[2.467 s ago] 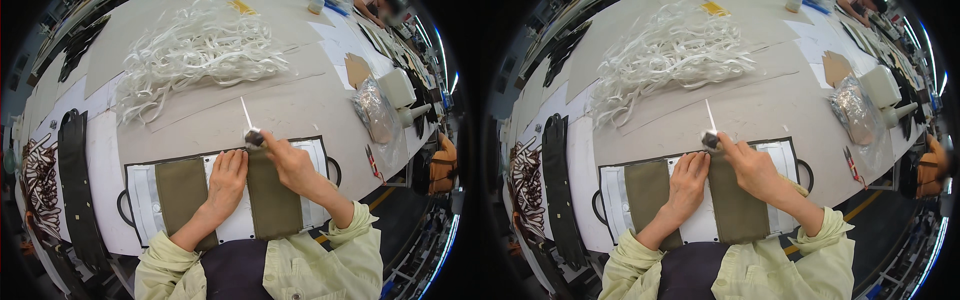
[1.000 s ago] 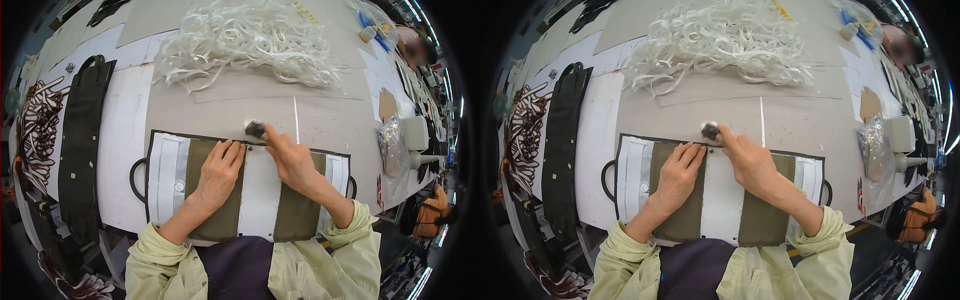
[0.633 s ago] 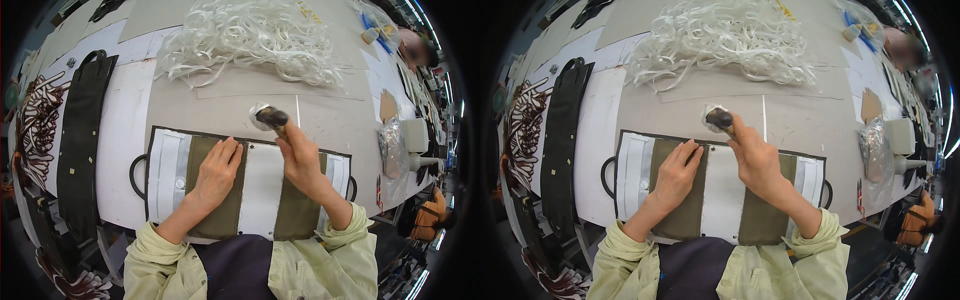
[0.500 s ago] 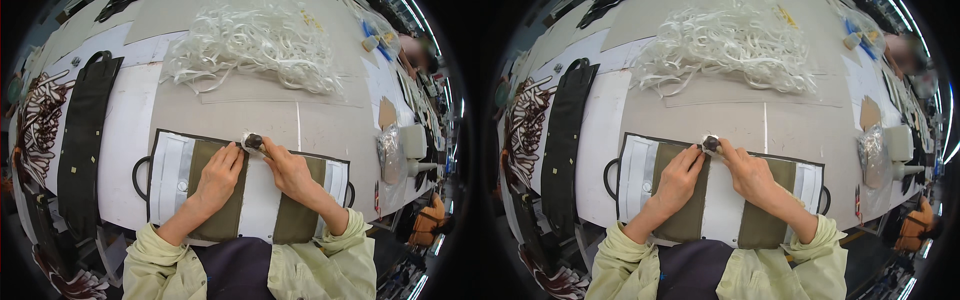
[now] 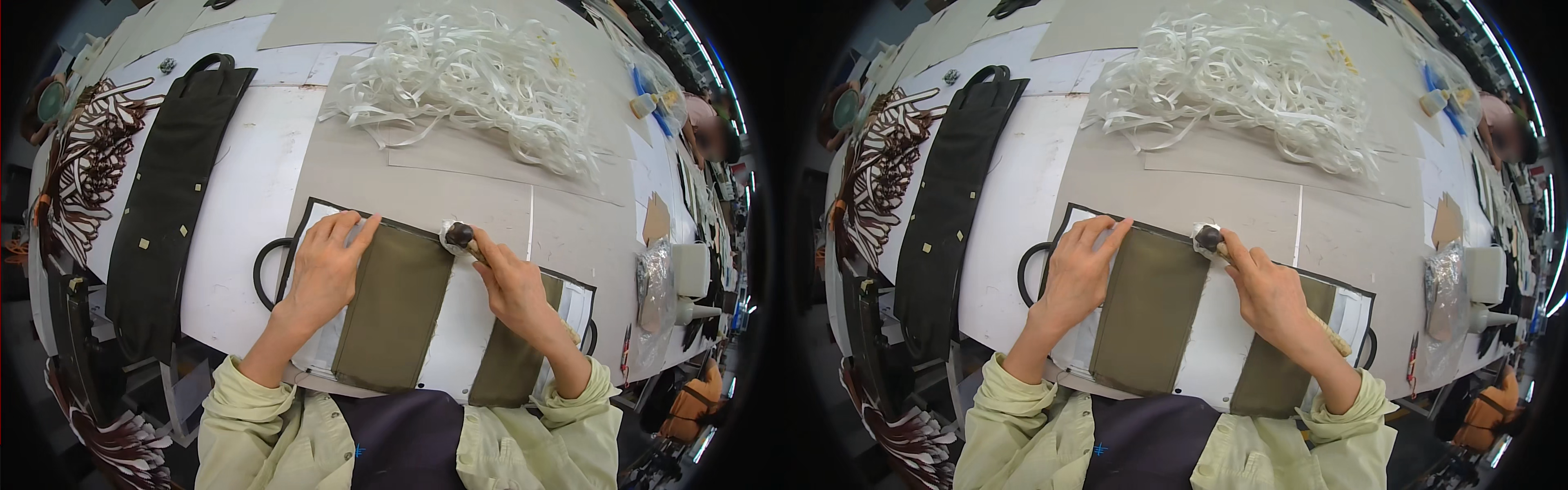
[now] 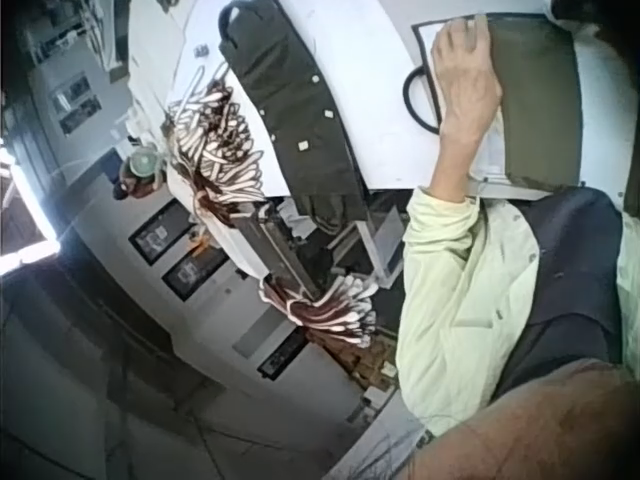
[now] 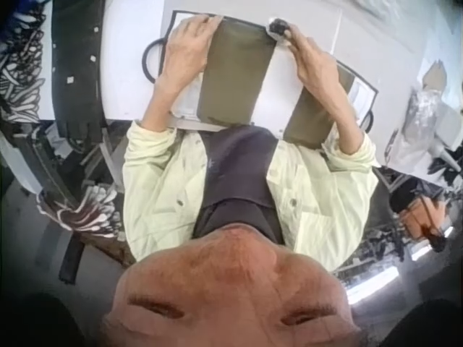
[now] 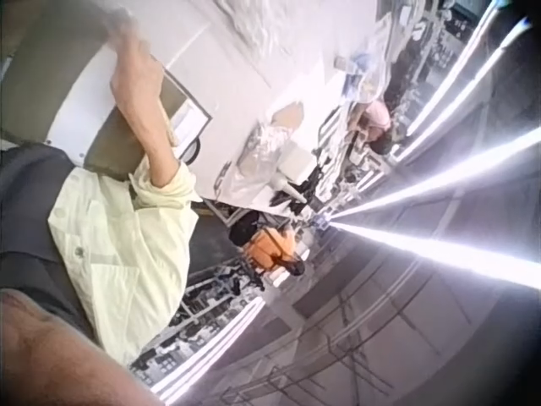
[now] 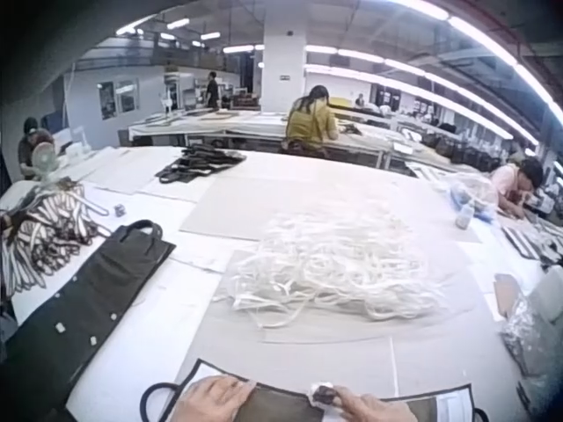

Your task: Manually assembling and aligning components of a green fabric/leather bag on a workshop table.

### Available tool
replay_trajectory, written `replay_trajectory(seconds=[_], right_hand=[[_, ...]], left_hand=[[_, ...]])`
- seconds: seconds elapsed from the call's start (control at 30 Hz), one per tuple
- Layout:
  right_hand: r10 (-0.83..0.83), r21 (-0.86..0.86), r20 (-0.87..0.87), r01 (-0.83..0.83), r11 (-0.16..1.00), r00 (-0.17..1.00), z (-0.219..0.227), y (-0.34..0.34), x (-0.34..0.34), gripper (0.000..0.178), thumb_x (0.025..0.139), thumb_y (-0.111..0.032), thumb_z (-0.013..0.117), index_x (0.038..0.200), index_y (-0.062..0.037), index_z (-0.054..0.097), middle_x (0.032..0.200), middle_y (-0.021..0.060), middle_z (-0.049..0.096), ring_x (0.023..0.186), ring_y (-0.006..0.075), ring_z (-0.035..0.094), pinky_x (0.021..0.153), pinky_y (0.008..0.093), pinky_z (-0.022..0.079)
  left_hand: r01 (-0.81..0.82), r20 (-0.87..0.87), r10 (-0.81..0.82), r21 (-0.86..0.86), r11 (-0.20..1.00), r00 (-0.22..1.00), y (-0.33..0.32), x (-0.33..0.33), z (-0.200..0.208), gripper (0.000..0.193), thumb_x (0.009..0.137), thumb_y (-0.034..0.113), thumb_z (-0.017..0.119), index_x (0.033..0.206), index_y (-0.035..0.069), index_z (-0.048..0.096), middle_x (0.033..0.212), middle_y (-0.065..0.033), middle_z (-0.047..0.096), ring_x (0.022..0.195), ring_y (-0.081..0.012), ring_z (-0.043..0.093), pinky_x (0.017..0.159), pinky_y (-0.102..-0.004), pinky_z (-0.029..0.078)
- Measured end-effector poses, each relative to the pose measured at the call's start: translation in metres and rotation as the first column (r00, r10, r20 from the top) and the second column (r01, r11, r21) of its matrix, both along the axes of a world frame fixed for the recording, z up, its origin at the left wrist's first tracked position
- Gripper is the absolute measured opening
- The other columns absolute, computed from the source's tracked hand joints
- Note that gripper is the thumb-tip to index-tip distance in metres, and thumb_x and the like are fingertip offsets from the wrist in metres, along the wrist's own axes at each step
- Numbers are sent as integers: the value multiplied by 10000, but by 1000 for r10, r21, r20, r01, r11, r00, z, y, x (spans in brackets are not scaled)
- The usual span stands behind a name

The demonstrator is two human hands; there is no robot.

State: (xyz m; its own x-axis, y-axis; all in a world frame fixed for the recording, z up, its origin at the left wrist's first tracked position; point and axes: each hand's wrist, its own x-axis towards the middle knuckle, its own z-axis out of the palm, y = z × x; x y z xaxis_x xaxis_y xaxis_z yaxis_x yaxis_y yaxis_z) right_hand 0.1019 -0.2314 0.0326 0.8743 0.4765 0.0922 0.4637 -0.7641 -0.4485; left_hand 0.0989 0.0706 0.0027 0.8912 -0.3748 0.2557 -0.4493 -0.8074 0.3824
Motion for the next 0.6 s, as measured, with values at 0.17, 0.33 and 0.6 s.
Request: replay_trajectory(seconds=[0.17,0.33,0.6], right_hand=[[60,150,-22,-56,987,998,-1,26,16,590,966,-81,649,1516,-119,442,865,132,596,636,365,602,562,457,484],[85,130,-25,-81,988,996,1,53,38,573,973,-93,643,1510,-115,445,873,135,603,650,363,614,559,455,486],[170,22,-58,-169,985,984,-6,65,40,553,972,-97,646,1491,-92,454,871,155,610,664,360,635,565,462,504]], left_hand=[[10,49,-14,64,998,999,-5,-2,-7,617,745,-73,626,1351,43,626,1285,-153,558,1186,-353,548,992,-470,467],[-9,33,6,67,998,999,-7,-5,-10,548,771,-65,646,1314,11,637,1305,-177,545,1250,-380,536,1102,-521,414],[-8,27,6,76,997,1000,-5,-7,-11,544,788,-59,638,1328,-4,616,1307,-176,549,1298,-381,522,1142,-535,384]])
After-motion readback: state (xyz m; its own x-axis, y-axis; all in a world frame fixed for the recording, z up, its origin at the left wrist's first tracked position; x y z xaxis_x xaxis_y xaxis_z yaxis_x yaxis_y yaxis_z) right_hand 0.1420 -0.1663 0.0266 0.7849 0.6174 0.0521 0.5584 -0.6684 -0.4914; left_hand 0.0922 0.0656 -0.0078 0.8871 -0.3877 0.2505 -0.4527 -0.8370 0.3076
